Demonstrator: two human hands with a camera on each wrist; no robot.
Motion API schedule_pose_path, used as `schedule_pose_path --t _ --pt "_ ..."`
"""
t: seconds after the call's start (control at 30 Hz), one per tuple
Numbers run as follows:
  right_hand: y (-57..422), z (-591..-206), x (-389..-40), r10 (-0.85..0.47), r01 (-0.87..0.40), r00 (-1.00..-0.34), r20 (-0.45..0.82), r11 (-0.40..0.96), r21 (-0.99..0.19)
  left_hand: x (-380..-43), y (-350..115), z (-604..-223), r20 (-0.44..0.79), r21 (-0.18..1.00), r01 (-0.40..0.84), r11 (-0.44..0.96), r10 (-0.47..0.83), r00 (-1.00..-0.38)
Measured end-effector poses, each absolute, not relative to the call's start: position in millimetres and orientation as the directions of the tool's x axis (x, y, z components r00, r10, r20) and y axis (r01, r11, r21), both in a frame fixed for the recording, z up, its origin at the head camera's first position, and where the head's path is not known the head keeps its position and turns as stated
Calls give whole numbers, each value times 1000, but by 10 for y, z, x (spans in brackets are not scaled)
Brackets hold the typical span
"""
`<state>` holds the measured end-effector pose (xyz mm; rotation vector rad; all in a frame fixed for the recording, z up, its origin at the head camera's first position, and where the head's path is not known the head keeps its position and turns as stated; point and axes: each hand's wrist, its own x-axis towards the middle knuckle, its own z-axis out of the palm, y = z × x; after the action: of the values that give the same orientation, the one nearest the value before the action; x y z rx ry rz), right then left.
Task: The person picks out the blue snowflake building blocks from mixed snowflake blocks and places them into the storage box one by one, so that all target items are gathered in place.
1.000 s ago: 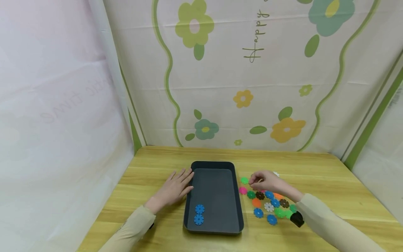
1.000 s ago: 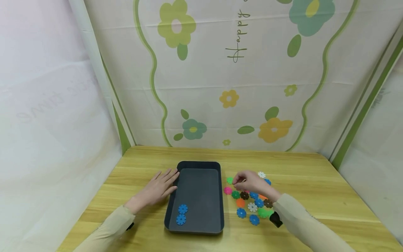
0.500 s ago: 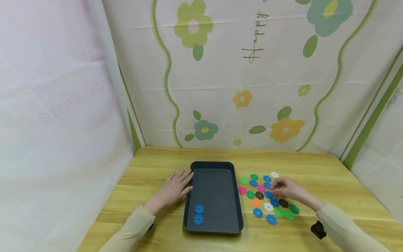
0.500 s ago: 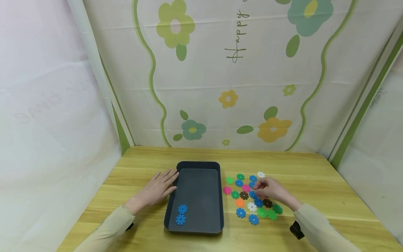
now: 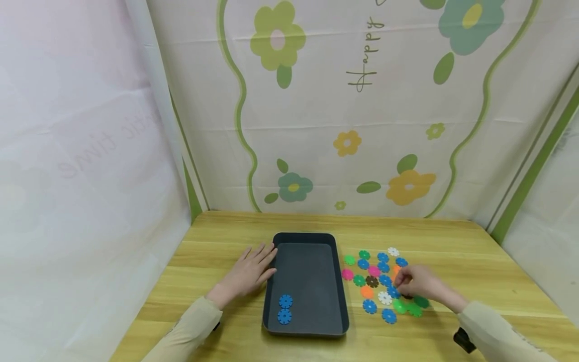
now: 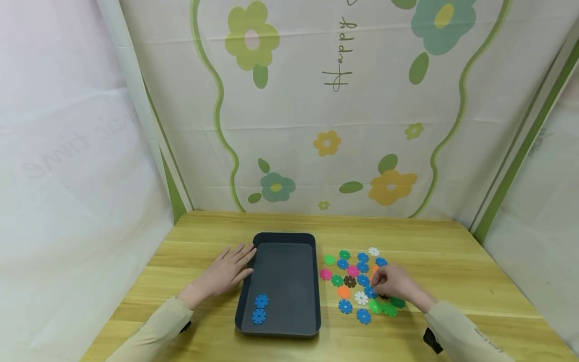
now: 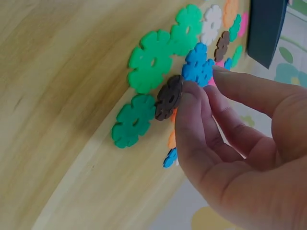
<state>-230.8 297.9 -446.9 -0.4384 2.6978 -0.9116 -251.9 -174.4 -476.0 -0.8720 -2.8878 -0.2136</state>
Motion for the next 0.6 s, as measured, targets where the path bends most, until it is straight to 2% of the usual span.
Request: schedule_pose_path --t 0.27,0.6 --pt "2888 -4499 -2278 -331 -230 -938 -103 817 -529 -2517 -1740 -4759 153 104 557 824 540 -827" --pt "2835 -4498 -2274 -284 -200 -953 -109 853 -481 -2513 -1743 -4752 155 107 557 824 539 -828"
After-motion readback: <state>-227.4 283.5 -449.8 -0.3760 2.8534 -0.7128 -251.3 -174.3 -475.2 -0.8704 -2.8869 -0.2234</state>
